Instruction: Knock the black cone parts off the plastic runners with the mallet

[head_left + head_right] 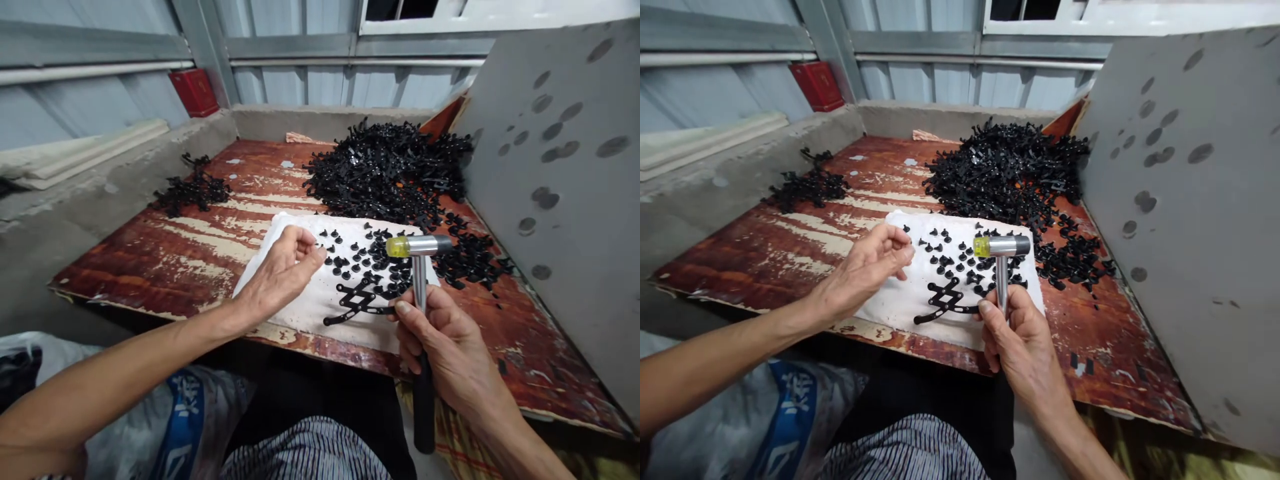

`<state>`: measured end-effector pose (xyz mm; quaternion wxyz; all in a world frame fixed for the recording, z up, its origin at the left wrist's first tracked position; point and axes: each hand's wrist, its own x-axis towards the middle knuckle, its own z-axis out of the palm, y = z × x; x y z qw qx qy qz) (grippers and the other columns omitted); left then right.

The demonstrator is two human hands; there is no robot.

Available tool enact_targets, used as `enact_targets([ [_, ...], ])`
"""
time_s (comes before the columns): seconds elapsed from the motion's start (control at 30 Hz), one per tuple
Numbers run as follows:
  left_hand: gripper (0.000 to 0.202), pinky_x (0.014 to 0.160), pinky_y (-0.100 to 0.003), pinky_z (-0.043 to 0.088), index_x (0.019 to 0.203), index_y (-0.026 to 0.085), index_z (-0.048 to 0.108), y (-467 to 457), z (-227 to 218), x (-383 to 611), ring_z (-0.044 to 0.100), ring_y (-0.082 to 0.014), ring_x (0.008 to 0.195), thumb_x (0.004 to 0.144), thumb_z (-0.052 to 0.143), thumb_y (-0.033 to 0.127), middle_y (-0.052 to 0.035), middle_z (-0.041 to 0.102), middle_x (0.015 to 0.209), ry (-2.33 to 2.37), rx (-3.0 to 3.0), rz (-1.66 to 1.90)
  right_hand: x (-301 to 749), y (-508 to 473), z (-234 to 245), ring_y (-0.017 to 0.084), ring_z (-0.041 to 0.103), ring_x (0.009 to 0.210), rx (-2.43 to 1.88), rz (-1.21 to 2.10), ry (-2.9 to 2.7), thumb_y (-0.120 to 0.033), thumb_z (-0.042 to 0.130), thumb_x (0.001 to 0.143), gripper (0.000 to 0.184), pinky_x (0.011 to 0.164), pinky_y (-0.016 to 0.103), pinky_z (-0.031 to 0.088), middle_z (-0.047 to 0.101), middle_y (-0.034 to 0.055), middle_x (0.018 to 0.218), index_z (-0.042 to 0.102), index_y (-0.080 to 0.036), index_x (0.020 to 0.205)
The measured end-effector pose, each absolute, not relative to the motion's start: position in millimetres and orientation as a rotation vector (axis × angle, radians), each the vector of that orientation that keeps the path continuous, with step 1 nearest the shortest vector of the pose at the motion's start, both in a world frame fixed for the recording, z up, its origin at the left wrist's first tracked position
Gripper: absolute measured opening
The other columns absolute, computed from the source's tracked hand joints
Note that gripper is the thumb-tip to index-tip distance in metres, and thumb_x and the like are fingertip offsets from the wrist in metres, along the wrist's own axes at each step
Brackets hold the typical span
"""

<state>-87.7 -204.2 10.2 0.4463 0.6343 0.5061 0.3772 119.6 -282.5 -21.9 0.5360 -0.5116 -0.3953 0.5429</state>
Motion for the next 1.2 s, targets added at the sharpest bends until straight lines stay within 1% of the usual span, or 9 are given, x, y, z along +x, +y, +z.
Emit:
enact_targets([
  [0.17,0.038,0.071,-0.032,0.048,0.087,0.016,0.057,-222,-2,-85,0.059,-0.0178,0.084,0.083,0.053,0.054,-0.0069,0.062,0.094,1.132,1.398,0.581,113,-281,-24,0.004,0.037,0.037,-1.172,1.261,-0.855,-0.042,0.076,0.072,0.034,0.029,0.014,0.034,0.048,-0.0090,0.057,0.049,-0.022,0.080],
  [0.3,0.043,0.068,-0.029,0.046,0.082,0.016,0.058,-222,-4,-83,0.059,-0.0159,0.079,0.084,0.051,0.058,-0.0043,0.063,0.084,1.004,1.503,0.486,104,-286,-27,0.003,0.036,0.037,-1.179,1.327,-0.883,-0.043,0.074,0.074,0.033,0.029,0.014,0.033,0.050,-0.0080,0.057,0.049,-0.021,0.078],
  [0.4,0.041,0.062,-0.026,0.044,0.084,0.014,0.060,-218,-5,-84,0.058,-0.0129,0.070,0.083,0.055,0.055,-0.0026,0.062,0.080,0.994,1.358,0.483,97,-291,-31,0.004,0.036,0.037,-1.204,1.389,-0.930,-0.046,0.069,0.077,0.032,0.030,0.014,0.032,0.046,-0.0086,0.052,0.049,-0.021,0.079],
  [0.5,0.038,0.058,-0.024,0.044,0.084,0.013,0.060,-217,-6,-86,0.057,-0.0099,0.062,0.080,0.061,0.052,-0.0008,0.059,0.079,1.010,1.276,0.467,92,-292,-35,0.004,0.036,0.037,-1.213,1.414,-0.943,-0.046,0.067,0.079,0.032,0.030,0.014,0.031,0.049,-0.0079,0.054,0.048,-0.021,0.081],
  [0.6,0.039,0.057,-0.025,0.046,0.088,0.014,0.057,-218,-4,-89,0.060,-0.0115,0.063,0.078,0.063,0.052,-0.0017,0.061,0.081,1.080,1.294,0.473,90,-291,-35,0.004,0.034,0.036,-1.189,1.428,-0.943,-0.045,0.066,0.081,0.030,0.030,0.013,0.031,0.045,-0.0094,0.049,0.048,-0.021,0.080],
  [0.67,0.042,0.058,-0.026,0.047,0.091,0.015,0.055,-218,-1,-90,0.062,-0.0135,0.067,0.077,0.064,0.053,-0.0038,0.064,0.082,1.140,1.294,0.513,90,-289,-33,0.004,0.034,0.037,-1.168,1.414,-0.913,-0.043,0.067,0.079,0.029,0.030,0.013,0.032,0.047,-0.0089,0.052,0.048,-0.021,0.080],
  [0.87,0.039,0.057,-0.024,0.047,0.076,0.011,0.059,-221,2,-93,0.061,-0.0107,0.060,0.078,0.063,0.049,-0.0091,0.069,0.078,1.022,1.179,0.380,89,-287,-31,0.004,0.037,0.040,-1.147,1.361,-0.809,-0.039,0.072,0.074,0.031,0.030,0.014,0.035,0.058,-0.0051,0.066,0.048,-0.022,0.082],
  [1.1,0.033,0.052,-0.021,0.044,0.080,0.011,0.065,-218,1,-91,0.061,-0.0100,0.060,0.078,0.066,0.044,-0.0072,0.070,0.078,1.045,1.184,0.453,86,-290,-37,0.005,0.035,0.038,-1.183,1.416,-0.890,-0.042,0.066,0.080,0.027,0.031,0.014,0.032,0.046,-0.0096,0.052,0.047,-0.022,0.081],
  [1.2,0.025,0.050,-0.019,0.043,0.077,0.011,0.064,-215,0,-89,0.058,-0.0079,0.054,0.081,0.064,0.036,-0.0046,0.069,0.068,1.083,1.211,0.500,80,-290,-40,0.004,0.035,0.037,-1.200,1.446,-0.925,-0.044,0.065,0.080,0.029,0.030,0.015,0.030,0.053,-0.0075,0.059,0.045,-0.022,0.082],
])
